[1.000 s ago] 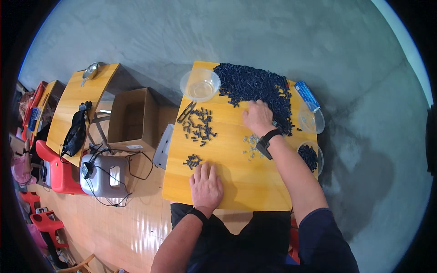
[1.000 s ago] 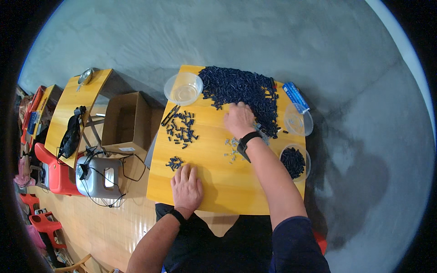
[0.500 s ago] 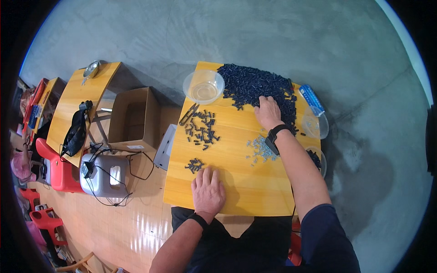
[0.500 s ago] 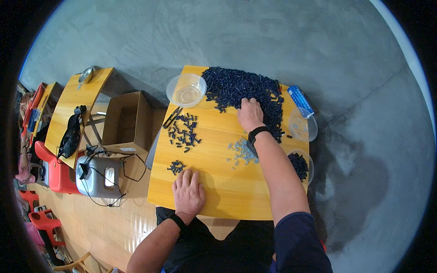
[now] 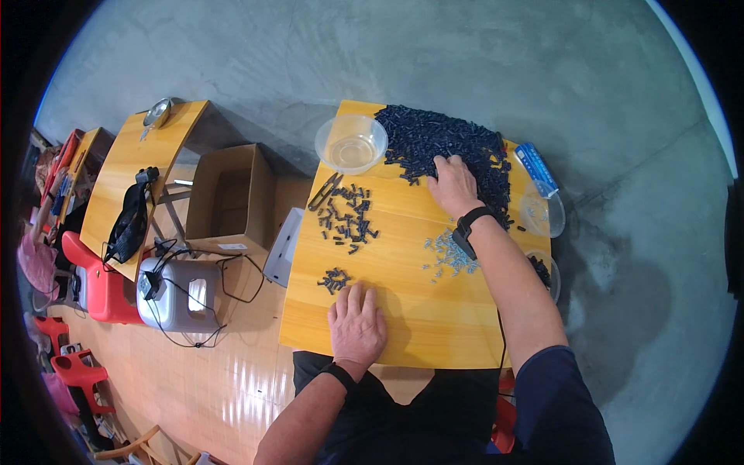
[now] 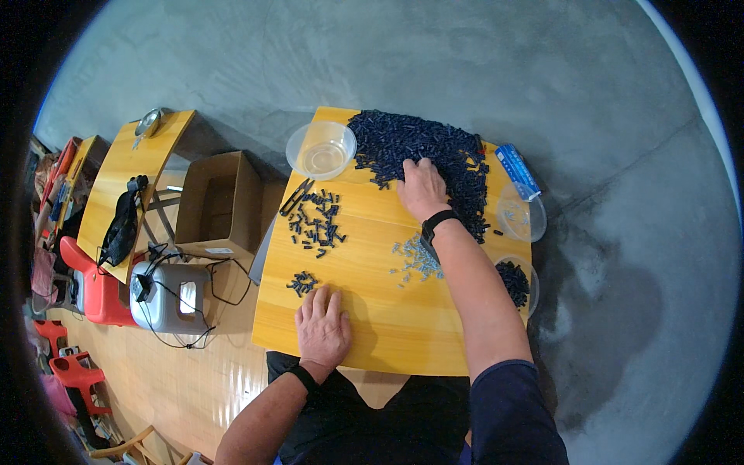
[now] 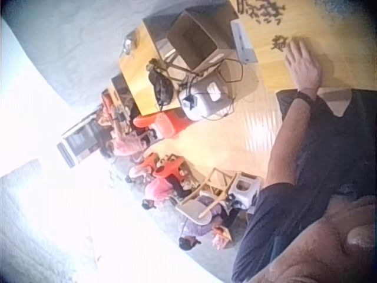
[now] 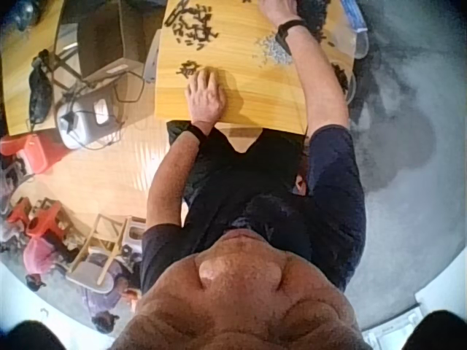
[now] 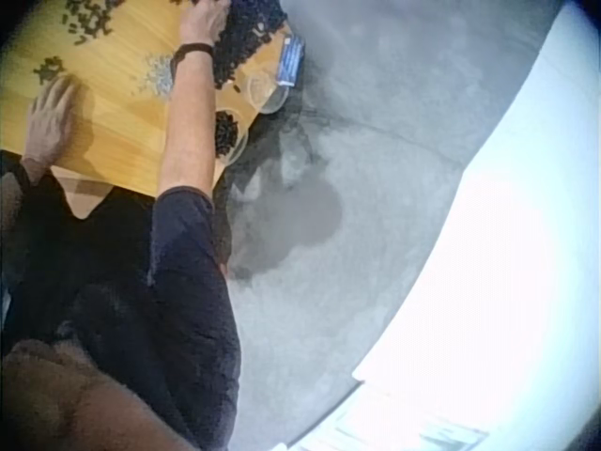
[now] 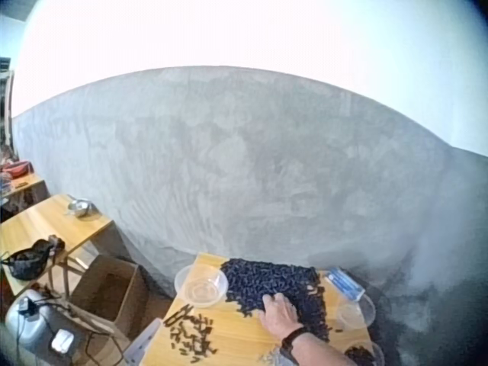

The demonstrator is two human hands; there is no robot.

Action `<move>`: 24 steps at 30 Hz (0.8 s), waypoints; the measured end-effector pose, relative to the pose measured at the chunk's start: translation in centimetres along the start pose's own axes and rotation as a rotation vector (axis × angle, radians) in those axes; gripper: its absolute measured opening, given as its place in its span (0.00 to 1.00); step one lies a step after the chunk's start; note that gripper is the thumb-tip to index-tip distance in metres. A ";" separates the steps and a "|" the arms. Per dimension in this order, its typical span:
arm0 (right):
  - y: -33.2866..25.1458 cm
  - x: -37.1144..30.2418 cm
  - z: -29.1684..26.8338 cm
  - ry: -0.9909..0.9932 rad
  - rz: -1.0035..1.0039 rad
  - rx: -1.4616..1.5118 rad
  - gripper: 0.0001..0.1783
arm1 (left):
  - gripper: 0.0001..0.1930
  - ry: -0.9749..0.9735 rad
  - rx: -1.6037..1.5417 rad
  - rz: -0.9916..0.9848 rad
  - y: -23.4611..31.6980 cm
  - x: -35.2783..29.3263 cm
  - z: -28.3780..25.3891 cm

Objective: Manually assembling small black plastic components by fitting them together at a workstation.

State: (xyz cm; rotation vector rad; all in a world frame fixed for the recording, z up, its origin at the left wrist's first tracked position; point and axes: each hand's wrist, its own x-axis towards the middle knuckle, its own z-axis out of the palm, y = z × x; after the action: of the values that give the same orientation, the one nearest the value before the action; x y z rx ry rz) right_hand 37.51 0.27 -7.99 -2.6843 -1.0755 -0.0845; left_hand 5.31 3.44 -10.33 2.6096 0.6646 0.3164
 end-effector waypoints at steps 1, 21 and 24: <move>-0.3 0.1 -0.3 0.059 -0.024 -0.022 0.17 | 0.22 -0.001 0.002 0.000 0.0 0.0 0.0; 1.9 0.2 1.0 0.179 -0.445 0.001 0.13 | 0.21 0.039 -0.021 0.013 -0.1 0.0 0.2; 2.3 -0.2 0.0 0.228 -0.390 0.041 0.11 | 0.21 0.043 -0.022 0.015 -0.1 -0.1 0.2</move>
State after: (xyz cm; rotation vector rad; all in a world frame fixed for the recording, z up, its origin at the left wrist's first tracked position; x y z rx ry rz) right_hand 38.90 -1.46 -8.51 -2.3224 -1.4844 -0.4209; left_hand 5.30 3.40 -10.53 2.5949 0.6528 0.3830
